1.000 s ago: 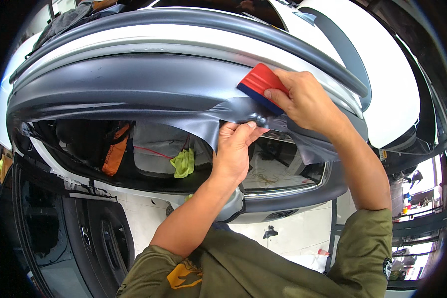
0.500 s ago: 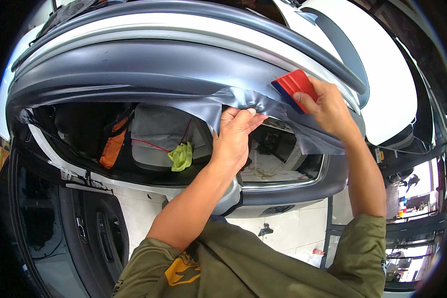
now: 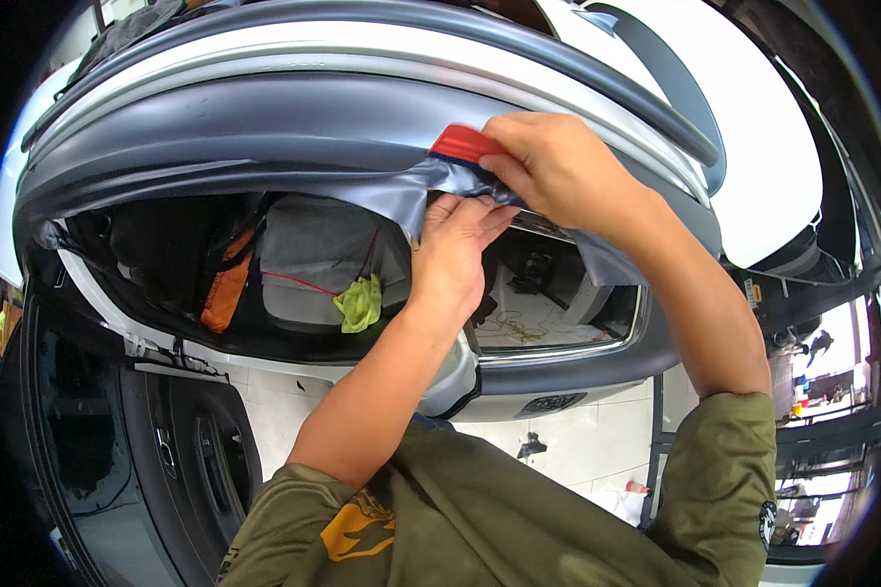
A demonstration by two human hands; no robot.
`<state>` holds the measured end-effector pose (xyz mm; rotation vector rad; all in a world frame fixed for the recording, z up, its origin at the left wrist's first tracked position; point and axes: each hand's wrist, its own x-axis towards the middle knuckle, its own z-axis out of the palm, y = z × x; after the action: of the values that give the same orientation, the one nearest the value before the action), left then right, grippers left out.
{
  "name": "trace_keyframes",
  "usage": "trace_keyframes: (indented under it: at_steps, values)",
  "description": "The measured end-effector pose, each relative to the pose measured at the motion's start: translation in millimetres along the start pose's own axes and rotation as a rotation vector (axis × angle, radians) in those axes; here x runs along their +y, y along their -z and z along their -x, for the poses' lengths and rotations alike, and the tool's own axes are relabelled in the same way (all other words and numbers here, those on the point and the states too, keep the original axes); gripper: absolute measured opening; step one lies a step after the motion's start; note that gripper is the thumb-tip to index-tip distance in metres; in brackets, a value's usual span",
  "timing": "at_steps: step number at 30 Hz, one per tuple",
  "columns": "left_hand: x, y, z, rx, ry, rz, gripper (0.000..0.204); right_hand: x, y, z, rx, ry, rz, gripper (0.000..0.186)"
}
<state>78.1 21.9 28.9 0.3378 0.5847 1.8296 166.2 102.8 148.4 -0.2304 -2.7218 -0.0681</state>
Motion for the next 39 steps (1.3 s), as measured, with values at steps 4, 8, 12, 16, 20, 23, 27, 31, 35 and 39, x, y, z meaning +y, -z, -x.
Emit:
trace_keyframes:
  at_steps: [4,8,12,16,20,23,27,31,35,39]
  values:
    - [1.3,5.5,-1.8,0.027,0.007,-0.041,0.003,3.0,28.7,42.8,0.022,-0.359,-0.029,0.013]
    - [-1.4,10.7,-3.4,-0.014,0.006,-0.041,0.012,1.5,14.1,51.4,-0.025,-0.330,0.065,0.015]
    - [1.1,9.5,-3.7,-0.060,0.022,-0.081,0.025,-0.5,-1.6,44.5,0.021,-0.206,0.074,0.015]
    - [1.6,8.9,-4.8,-0.017,-0.022,-0.205,0.028,-2.7,-4.7,39.3,0.006,-0.241,0.053,0.015]
    - [1.8,10.2,-4.0,-0.006,-0.047,-0.256,0.029,-6.5,7.9,33.8,0.095,-0.357,-0.051,0.017]
    - [-2.1,9.5,-3.9,0.004,-0.056,-0.247,0.029,-5.0,1.2,24.5,0.030,-0.282,0.079,0.016]
    - [-0.9,9.8,-3.0,0.022,-0.041,-0.229,0.028,-7.6,-7.9,13.4,0.027,-0.147,0.063,0.016]
    - [-5.6,13.3,-8.8,-0.017,-0.077,-0.255,0.028,-12.3,-15.6,12.1,-0.014,-0.118,0.098,0.015]
    - [0.6,8.9,-2.9,0.058,-0.064,-0.321,0.028,-6.5,14.2,18.7,0.030,-0.189,-0.003,0.017]
    - [1.5,8.2,-3.4,0.077,-0.082,-0.402,0.023,5.2,10.0,51.9,-0.008,-0.240,0.071,0.016]
